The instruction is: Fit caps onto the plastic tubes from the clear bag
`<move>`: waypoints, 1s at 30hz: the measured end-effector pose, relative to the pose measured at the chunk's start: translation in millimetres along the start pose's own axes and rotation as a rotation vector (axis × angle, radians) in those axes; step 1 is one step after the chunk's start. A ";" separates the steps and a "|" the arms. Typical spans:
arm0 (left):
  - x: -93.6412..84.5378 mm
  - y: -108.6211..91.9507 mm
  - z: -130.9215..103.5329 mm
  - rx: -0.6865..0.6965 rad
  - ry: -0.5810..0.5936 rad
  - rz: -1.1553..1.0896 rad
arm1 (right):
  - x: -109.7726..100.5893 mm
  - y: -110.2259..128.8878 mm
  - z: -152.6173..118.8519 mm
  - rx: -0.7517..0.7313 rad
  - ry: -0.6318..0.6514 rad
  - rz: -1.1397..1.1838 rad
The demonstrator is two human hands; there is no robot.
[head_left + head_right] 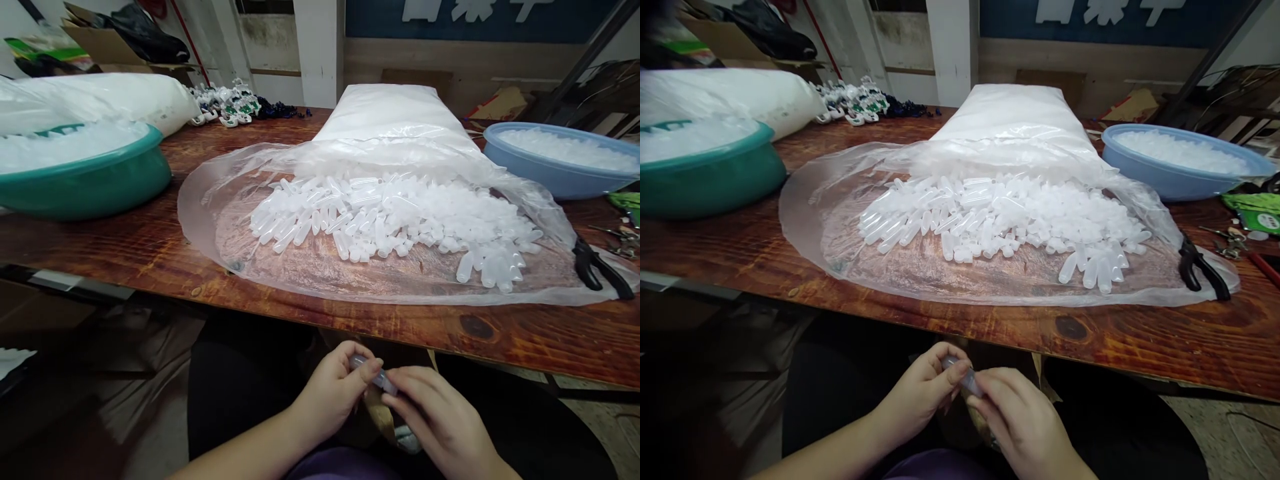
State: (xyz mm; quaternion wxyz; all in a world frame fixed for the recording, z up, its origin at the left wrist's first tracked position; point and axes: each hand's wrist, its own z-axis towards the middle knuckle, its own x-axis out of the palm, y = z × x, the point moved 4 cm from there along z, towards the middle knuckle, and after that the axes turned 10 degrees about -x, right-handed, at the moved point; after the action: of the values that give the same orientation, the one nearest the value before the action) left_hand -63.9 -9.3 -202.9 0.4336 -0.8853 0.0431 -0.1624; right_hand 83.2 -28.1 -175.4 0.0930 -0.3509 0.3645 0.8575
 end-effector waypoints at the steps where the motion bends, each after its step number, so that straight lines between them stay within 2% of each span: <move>1: 1.0 -0.7 -0.6 0.025 0.014 0.020 | 3.4 -4.1 1.1 0.129 -0.012 0.060; 3: 2.6 -1.6 -1.3 0.074 0.028 0.057 | 10.8 -10.3 0.7 0.356 -0.008 0.143; 4: 2.9 -1.5 -1.3 0.091 0.023 0.069 | 13.1 -10.8 0.2 0.394 -0.014 0.140; 8: 4.0 4.4 -0.6 0.085 0.022 0.069 | 15.7 -3.7 -1.5 0.235 -0.070 0.042; 9: 5.7 6.3 -0.7 0.076 0.053 0.074 | 17.3 -4.3 -2.7 0.258 -0.059 0.072; 11: 9.2 8.6 -1.1 0.067 0.103 0.092 | 21.0 -9.6 -6.6 0.431 -0.036 0.186; 13: 10.1 8.9 -0.6 0.064 0.084 0.069 | 21.6 -12.5 -8.2 0.530 -0.065 0.249; 16: 11.0 9.4 1.6 0.034 0.043 -0.016 | 20.6 -8.0 -3.7 0.439 -0.124 0.215; 17: 12.2 10.1 2.2 0.028 0.050 -0.034 | 22.6 -7.1 -2.7 0.457 -0.137 0.249; 18: 13.3 10.7 2.7 0.032 0.058 -0.034 | 27.0 -7.6 -2.9 0.539 -0.138 0.342; 21: 13.8 12.8 4.5 0.102 0.028 0.036 | 47.2 -9.3 -9.1 0.964 -0.123 0.811; 23: 11.6 14.4 7.6 0.151 -0.026 0.109 | 52.1 -9.4 -11.3 1.108 -0.067 0.960; 24: 10.4 15.0 9.8 0.163 -0.049 0.144 | 48.3 -11.7 -10.9 1.095 -0.034 0.902; 26: 9.4 14.3 15.4 0.171 -0.062 0.229 | 30.9 -17.3 -6.5 0.949 0.061 0.596; 28: 11.5 10.2 21.3 0.165 -0.023 0.299 | 8.8 -18.0 2.1 0.760 0.179 0.230; 30: 15.8 4.1 27.0 0.141 0.025 0.340 | -12.8 -12.5 15.5 0.603 0.235 -0.034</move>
State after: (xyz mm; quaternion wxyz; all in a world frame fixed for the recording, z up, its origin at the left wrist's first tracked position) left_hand -40.0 5.0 -217.6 0.5153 -0.8305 0.1861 -0.1002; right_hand 89.5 -7.2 -166.2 0.1644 -0.4101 0.6044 0.6629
